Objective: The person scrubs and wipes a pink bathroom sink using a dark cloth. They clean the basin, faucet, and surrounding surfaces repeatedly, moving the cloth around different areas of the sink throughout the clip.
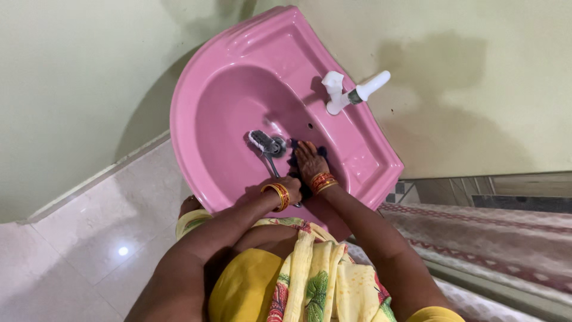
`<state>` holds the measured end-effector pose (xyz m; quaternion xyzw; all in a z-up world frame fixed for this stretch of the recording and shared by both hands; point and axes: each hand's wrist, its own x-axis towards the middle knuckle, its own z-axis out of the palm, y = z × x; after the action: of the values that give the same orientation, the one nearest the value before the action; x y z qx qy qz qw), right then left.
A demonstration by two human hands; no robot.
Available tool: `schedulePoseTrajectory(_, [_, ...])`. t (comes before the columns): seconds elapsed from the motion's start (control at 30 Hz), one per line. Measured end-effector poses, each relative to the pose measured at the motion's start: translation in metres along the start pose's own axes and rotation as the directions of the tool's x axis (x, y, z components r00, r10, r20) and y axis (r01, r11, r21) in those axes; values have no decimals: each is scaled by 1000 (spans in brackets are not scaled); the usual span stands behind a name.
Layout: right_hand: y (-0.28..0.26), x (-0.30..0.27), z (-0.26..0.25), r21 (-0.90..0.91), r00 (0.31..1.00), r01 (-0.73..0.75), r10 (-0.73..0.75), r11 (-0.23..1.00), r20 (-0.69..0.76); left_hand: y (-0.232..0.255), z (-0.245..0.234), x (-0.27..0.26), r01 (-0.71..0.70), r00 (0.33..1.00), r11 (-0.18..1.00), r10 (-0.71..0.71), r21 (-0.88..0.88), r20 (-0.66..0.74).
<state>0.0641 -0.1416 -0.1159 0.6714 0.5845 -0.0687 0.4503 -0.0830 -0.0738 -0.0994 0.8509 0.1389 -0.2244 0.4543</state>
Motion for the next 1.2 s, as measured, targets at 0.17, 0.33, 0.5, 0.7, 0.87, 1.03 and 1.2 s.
schedulePoseTrajectory(0.17, [-22,-62,16,74,997,-30,25,997,78,14,-11,-48,-41,995,996,33,81,95])
schedulePoseTrajectory(0.33, [-34,-109,-6,409,993,-84,45,909,105,-1,-14,-90,-40,997,992,32,122,67])
schedulePoseTrajectory(0.5, [-46,-144,-15,639,999,-16,31,769,-13,-8,-11,-123,-58,998,988,60,142,-9])
schedulePoseTrajectory(0.7, [-48,-168,-34,768,994,-86,6,634,106,-8,-3,-170,-145,945,976,186,165,-269])
schedulePoseTrajectory(0.87, [-52,-187,-48,831,997,-82,38,550,73,-17,6,-184,-230,897,968,252,102,-365])
schedulePoseTrajectory(1.03, [-57,-198,-60,898,997,-74,31,434,67,-27,6,-198,-246,867,960,280,133,-412])
schedulePoseTrajectory(1.2, [-72,-198,-80,959,999,28,28,283,-37,-51,-2,-211,-276,772,939,343,205,-535])
